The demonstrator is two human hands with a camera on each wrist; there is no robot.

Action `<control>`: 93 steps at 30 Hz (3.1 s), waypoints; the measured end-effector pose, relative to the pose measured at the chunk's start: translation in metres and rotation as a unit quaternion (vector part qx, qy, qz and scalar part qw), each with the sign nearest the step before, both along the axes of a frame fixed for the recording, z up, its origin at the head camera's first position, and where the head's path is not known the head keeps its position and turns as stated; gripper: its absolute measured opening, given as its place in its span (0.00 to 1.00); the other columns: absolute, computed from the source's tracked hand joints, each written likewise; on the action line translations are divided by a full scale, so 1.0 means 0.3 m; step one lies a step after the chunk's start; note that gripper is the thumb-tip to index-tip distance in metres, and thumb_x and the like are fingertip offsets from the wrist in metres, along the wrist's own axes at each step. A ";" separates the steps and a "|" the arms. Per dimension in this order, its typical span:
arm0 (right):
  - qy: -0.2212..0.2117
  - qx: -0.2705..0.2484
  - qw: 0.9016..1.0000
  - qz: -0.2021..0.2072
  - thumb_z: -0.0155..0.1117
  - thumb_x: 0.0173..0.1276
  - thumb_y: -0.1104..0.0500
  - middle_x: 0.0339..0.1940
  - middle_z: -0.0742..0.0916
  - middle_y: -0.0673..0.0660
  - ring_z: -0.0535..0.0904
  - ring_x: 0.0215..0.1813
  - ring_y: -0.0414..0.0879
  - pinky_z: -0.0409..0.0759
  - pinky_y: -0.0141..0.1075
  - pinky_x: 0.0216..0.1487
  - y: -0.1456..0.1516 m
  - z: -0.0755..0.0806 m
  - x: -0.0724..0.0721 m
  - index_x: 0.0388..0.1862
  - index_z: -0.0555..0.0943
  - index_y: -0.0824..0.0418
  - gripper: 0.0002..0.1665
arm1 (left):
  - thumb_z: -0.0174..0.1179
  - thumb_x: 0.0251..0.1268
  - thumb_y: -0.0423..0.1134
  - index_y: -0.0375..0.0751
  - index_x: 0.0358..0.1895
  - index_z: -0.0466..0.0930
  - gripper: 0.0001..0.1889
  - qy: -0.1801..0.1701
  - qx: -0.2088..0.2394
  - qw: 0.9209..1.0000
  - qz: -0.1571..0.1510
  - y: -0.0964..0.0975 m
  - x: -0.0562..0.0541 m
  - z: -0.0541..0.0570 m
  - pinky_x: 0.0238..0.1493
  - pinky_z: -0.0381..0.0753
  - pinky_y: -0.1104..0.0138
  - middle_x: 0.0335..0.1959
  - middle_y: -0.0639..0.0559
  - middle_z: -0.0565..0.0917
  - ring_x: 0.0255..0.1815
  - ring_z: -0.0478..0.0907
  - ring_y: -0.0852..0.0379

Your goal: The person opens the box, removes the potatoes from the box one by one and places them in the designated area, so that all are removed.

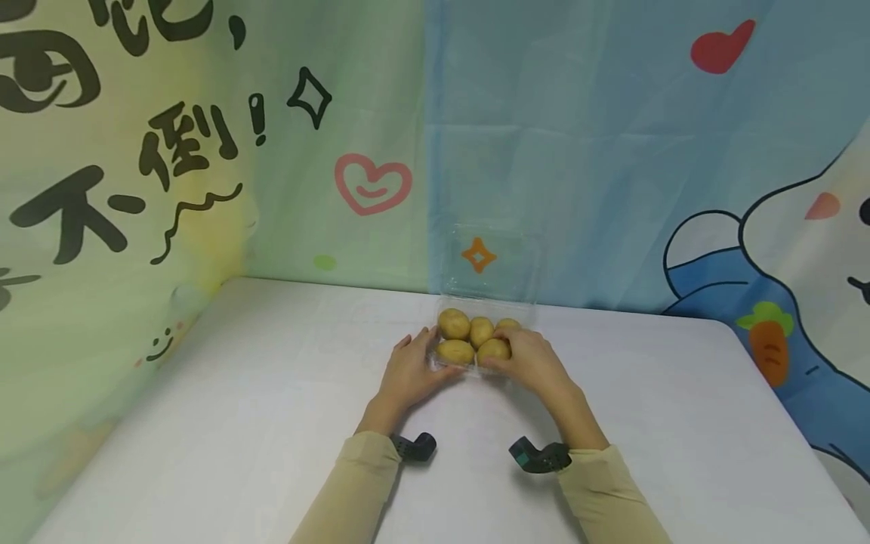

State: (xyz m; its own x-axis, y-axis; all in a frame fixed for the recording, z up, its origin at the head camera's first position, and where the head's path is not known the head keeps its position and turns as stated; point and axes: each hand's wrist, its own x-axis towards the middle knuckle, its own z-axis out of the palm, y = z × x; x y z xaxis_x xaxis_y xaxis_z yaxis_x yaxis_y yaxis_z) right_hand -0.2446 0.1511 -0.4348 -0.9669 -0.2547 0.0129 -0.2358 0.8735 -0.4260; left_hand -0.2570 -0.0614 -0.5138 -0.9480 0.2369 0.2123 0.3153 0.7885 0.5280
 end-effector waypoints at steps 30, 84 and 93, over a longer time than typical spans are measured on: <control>-0.044 -0.158 0.982 0.094 0.73 0.55 0.56 0.59 0.80 0.60 0.75 0.62 0.56 0.74 0.52 0.62 0.099 -0.033 -0.037 0.58 0.74 0.63 0.32 | 0.58 0.51 0.71 0.37 0.69 0.64 0.49 -0.012 0.003 1.000 0.011 0.013 0.009 0.000 0.76 0.54 0.58 0.67 0.43 0.71 0.69 0.67 0.48; -0.051 -0.144 0.981 0.119 0.68 0.60 0.53 0.61 0.77 0.61 0.75 0.60 0.58 0.77 0.53 0.57 0.106 -0.056 -0.039 0.62 0.69 0.58 0.32 | 0.58 0.50 0.71 0.38 0.70 0.63 0.50 -0.009 0.003 1.000 0.010 0.006 0.003 -0.010 0.76 0.54 0.56 0.68 0.44 0.70 0.70 0.66 0.49; -0.072 -0.171 0.977 0.109 0.69 0.60 0.51 0.62 0.77 0.60 0.75 0.60 0.58 0.77 0.53 0.57 0.114 -0.060 -0.045 0.63 0.69 0.58 0.34 | 0.58 0.50 0.71 0.37 0.69 0.63 0.50 -0.006 0.002 1.000 0.006 0.007 0.001 -0.011 0.76 0.55 0.56 0.68 0.43 0.70 0.69 0.67 0.48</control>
